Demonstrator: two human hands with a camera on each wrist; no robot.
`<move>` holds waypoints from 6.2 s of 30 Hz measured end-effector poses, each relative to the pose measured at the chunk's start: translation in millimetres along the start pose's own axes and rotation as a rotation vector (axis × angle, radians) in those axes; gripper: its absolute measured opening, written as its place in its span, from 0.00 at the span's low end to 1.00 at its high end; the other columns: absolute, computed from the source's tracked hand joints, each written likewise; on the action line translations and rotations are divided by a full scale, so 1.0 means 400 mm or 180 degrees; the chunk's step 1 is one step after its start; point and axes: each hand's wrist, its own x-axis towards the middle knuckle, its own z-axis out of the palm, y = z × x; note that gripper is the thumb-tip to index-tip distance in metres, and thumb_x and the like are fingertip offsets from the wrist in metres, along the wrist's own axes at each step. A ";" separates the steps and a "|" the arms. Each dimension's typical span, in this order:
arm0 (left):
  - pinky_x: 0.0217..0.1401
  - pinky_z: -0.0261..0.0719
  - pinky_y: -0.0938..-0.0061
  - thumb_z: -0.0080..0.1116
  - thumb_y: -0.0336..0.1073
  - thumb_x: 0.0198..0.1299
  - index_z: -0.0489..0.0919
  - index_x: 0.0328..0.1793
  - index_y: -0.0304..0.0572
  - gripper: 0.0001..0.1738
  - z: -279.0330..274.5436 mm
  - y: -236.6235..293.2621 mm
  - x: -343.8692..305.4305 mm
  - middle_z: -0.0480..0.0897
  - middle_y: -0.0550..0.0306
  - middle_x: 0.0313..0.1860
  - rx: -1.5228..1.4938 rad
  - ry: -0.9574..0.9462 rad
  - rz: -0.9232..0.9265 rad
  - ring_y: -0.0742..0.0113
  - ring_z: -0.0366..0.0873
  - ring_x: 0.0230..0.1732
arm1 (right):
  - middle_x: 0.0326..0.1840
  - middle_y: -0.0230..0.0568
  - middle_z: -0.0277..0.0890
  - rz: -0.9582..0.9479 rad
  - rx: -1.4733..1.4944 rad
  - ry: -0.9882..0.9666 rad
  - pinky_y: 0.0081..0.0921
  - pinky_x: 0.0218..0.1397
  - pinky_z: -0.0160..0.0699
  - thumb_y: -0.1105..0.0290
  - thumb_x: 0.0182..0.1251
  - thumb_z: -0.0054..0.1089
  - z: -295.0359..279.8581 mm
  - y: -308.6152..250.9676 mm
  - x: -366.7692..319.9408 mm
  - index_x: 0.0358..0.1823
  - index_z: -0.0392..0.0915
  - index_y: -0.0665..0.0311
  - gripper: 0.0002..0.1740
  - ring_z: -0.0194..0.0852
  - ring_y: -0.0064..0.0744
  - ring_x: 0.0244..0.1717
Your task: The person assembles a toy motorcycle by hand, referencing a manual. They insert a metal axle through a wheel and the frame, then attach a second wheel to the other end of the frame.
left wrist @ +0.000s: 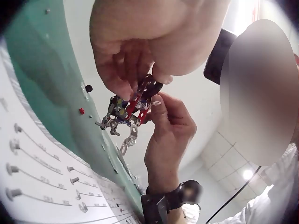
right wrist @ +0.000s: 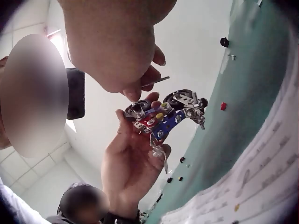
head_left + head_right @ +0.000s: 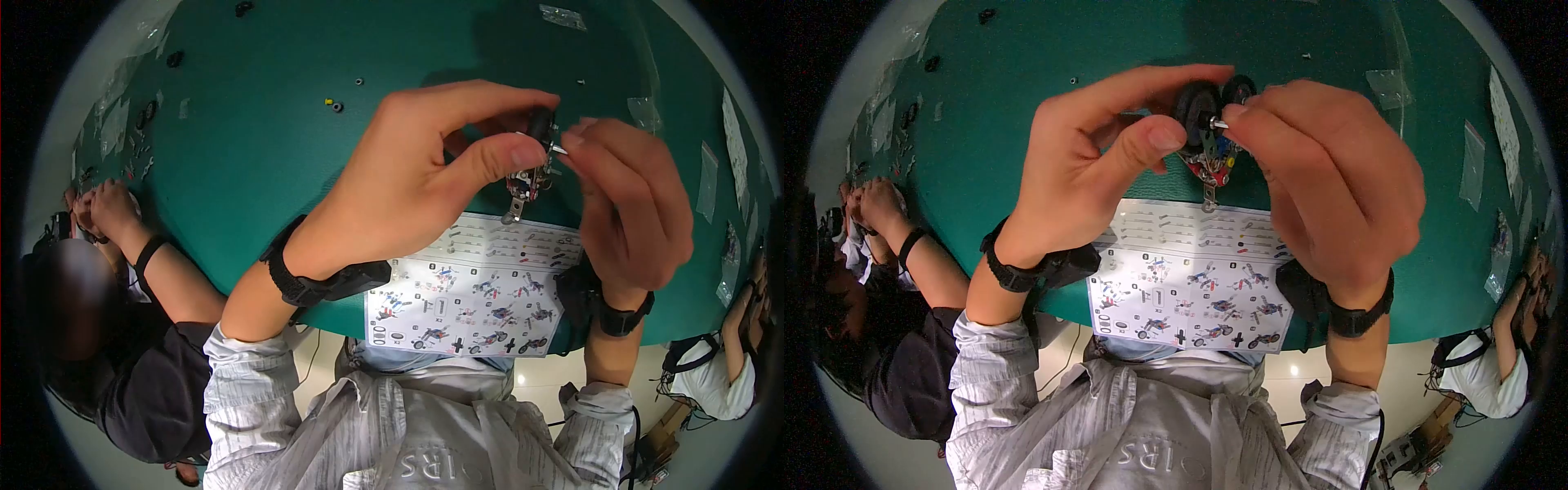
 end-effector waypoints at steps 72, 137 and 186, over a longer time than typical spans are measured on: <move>0.42 0.88 0.75 0.73 0.19 0.54 0.85 0.61 0.34 0.25 0.010 0.000 0.006 0.86 0.45 0.58 0.1538 0.0428 0.1683 0.60 0.88 0.50 | 0.33 0.39 0.83 0.3590 0.3711 -0.0254 0.13 0.24 0.74 0.68 0.74 0.64 -0.021 -0.022 0.004 0.48 0.79 0.69 0.11 0.81 0.21 0.26; 0.45 0.86 0.80 0.69 0.27 0.68 0.78 0.67 0.29 0.23 -0.019 0.007 0.018 0.88 0.54 0.43 -0.0090 0.0204 -0.0004 0.75 0.86 0.41 | 0.54 0.39 0.80 0.2394 0.1768 -0.0396 0.22 0.58 0.80 0.78 0.71 0.67 0.034 -0.045 -0.009 0.59 0.77 0.71 0.17 0.81 0.24 0.52; 0.47 0.83 0.79 0.67 0.25 0.68 0.83 0.61 0.33 0.16 -0.017 0.006 0.012 0.88 0.57 0.44 0.0491 -0.0044 0.0330 0.75 0.85 0.43 | 0.50 0.38 0.81 0.2369 0.1862 -0.0522 0.23 0.60 0.76 0.80 0.68 0.69 0.020 -0.031 -0.017 0.54 0.79 0.74 0.15 0.79 0.26 0.52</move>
